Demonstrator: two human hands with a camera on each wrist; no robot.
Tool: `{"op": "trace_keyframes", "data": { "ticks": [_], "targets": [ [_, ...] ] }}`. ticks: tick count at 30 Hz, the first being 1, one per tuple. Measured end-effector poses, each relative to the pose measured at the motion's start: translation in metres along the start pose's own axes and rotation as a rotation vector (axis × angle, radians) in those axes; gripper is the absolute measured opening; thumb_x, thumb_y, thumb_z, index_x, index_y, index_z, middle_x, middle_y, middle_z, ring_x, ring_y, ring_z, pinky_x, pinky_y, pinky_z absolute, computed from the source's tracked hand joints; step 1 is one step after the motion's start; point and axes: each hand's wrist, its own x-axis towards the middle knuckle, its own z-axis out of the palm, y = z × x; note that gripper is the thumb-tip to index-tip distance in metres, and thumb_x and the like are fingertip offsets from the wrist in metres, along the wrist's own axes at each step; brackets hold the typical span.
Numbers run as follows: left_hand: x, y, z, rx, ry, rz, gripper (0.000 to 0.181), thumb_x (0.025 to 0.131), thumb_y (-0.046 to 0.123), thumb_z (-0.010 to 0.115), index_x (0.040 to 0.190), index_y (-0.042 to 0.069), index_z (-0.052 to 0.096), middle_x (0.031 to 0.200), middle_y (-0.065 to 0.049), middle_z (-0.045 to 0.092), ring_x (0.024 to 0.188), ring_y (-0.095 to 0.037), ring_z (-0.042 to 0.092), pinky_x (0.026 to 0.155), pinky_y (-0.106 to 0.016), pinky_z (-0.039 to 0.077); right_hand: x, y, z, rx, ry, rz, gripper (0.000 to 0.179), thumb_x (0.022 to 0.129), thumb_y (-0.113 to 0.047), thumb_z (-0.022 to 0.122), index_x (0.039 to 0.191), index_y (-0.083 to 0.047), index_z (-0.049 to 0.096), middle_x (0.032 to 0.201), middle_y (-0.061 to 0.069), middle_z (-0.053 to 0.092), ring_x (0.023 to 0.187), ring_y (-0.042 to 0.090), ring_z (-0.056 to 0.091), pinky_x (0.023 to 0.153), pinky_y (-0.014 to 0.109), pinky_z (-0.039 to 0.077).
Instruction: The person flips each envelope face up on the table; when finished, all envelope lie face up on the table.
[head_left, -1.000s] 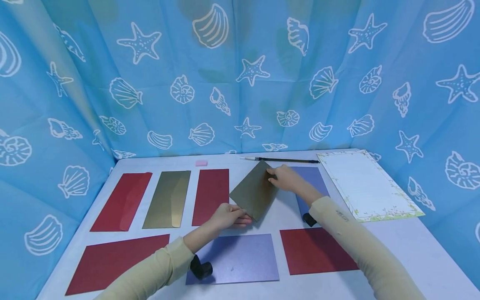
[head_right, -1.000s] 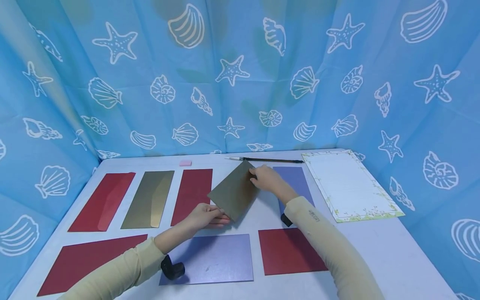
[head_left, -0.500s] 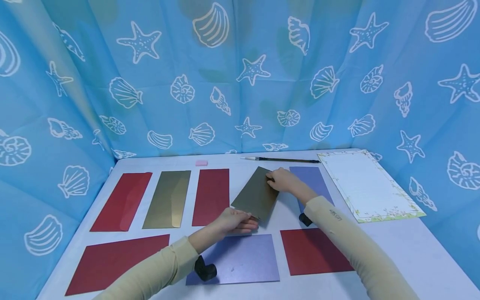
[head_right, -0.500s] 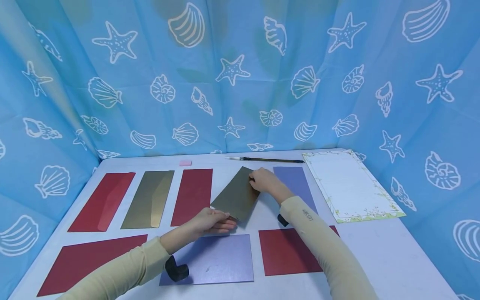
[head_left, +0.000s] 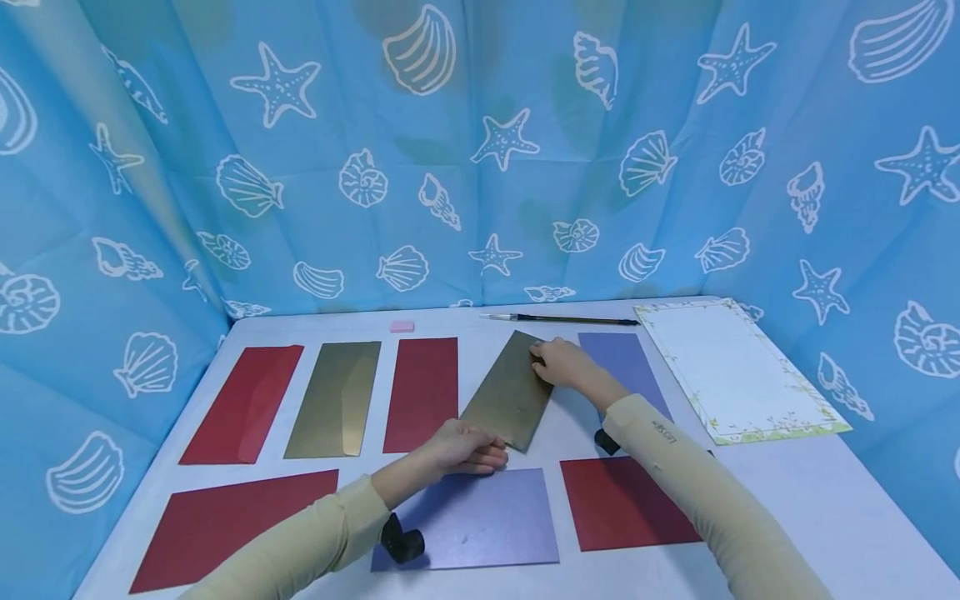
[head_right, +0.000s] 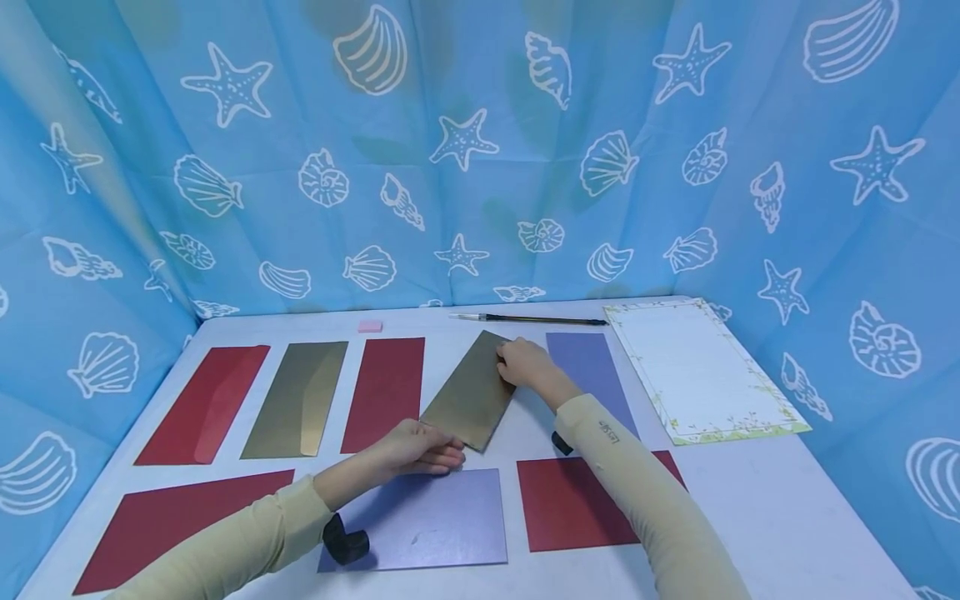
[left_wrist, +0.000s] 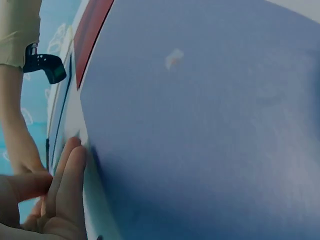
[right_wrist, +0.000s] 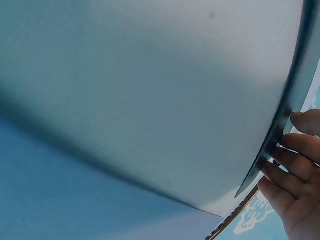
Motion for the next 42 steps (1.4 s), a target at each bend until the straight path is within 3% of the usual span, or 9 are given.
{"op": "trace_keyframes", "data": {
  "ticks": [4, 6, 9, 13, 15, 22, 25, 29, 42],
  "targets": [
    [-0.006, 0.01, -0.007, 0.328, -0.044, 0.224, 0.026, 0.099, 0.012, 0.054, 0.111, -0.006, 0.068, 0.095, -0.015, 0.072, 0.085, -0.02, 0.071, 0.073, -0.027, 0.057, -0.003, 0.001, -0.001, -0.011, -0.001, -0.014, 0.042, 0.098, -0.014, 0.055, 0.135, 0.006, 0.051, 0.131, 0.024, 0.055, 0.047, 0.016, 0.048, 0.047, 0.026, 0.039],
    [-0.008, 0.016, -0.012, 0.629, -0.028, 0.404, 0.027, 0.098, 0.013, 0.056, 0.116, -0.004, 0.067, 0.094, -0.013, 0.073, 0.075, -0.02, 0.07, 0.064, -0.024, 0.055, -0.006, 0.001, -0.002, -0.03, 0.018, -0.031, 0.043, 0.097, -0.014, 0.056, 0.135, 0.006, 0.05, 0.134, 0.024, 0.053, 0.065, 0.022, 0.062, 0.055, 0.029, 0.047],
    [-0.01, 0.023, -0.022, 1.107, 0.066, 0.643, 0.029, 0.096, 0.012, 0.06, 0.122, -0.001, 0.065, 0.105, -0.012, 0.071, 0.086, -0.022, 0.069, 0.07, -0.025, 0.056, -0.011, -0.003, -0.004, -0.056, 0.047, -0.073, 0.044, 0.097, -0.014, 0.057, 0.135, 0.007, 0.05, 0.137, 0.024, 0.05, 0.094, 0.032, 0.065, 0.071, 0.035, 0.052],
    [-0.011, 0.025, -0.033, 1.43, 0.061, 0.695, 0.035, 0.097, 0.017, 0.059, 0.128, 0.0, 0.061, 0.13, -0.016, 0.059, 0.12, -0.029, 0.056, 0.096, -0.038, 0.048, -0.022, -0.015, -0.006, -0.087, 0.061, -0.121, 0.041, 0.097, -0.014, 0.056, 0.131, 0.009, 0.053, 0.136, 0.024, 0.051, 0.116, 0.035, 0.057, 0.092, 0.041, 0.05],
    [-0.01, 0.025, -0.036, 1.479, 0.022, 0.651, 0.038, 0.099, 0.022, 0.056, 0.131, 0.001, 0.059, 0.136, -0.015, 0.055, 0.127, -0.03, 0.05, 0.101, -0.04, 0.043, -0.029, -0.022, -0.007, -0.097, 0.053, -0.133, 0.039, 0.098, -0.014, 0.055, 0.129, 0.009, 0.056, 0.133, 0.025, 0.053, 0.124, 0.036, 0.051, 0.098, 0.044, 0.046],
    [-0.006, 0.022, -0.036, 1.536, -0.06, 0.573, 0.041, 0.1, 0.022, 0.053, 0.136, 0.002, 0.054, 0.14, -0.013, 0.051, 0.13, -0.026, 0.047, 0.1, -0.038, 0.044, -0.047, -0.038, -0.005, -0.103, 0.043, -0.138, 0.032, 0.098, -0.012, 0.055, 0.12, 0.009, 0.061, 0.125, 0.026, 0.058, 0.111, 0.038, 0.059, 0.084, 0.041, 0.054],
    [-0.004, 0.021, -0.033, 1.54, -0.078, 0.554, 0.041, 0.1, 0.021, 0.052, 0.137, 0.002, 0.053, 0.141, -0.012, 0.05, 0.129, -0.025, 0.048, 0.099, -0.037, 0.045, -0.049, -0.037, -0.002, -0.104, 0.047, -0.122, 0.026, 0.098, -0.016, 0.055, 0.104, 0.006, 0.066, 0.104, 0.02, 0.065, 0.088, 0.03, 0.065, 0.071, 0.035, 0.055],
    [-0.002, 0.019, -0.031, 1.538, -0.105, 0.533, 0.04, 0.101, 0.02, 0.051, 0.137, 0.002, 0.053, 0.143, -0.012, 0.049, 0.127, -0.025, 0.05, 0.096, -0.036, 0.048, -0.05, -0.035, 0.003, -0.087, 0.053, -0.111, 0.023, 0.099, -0.021, 0.056, 0.085, -0.003, 0.062, 0.077, 0.008, 0.056, 0.06, 0.018, 0.053, 0.055, 0.031, 0.045],
    [-0.003, 0.012, -0.026, 1.53, -0.098, 0.553, 0.038, 0.101, 0.02, 0.049, 0.135, 0.002, 0.055, 0.141, -0.012, 0.05, 0.123, -0.024, 0.054, 0.093, -0.035, 0.05, -0.051, -0.035, 0.005, -0.092, 0.022, -0.104, 0.03, 0.101, -0.014, 0.049, 0.119, 0.007, 0.061, 0.114, 0.021, 0.063, 0.095, 0.032, 0.065, 0.077, 0.04, 0.055]
  ]
}}
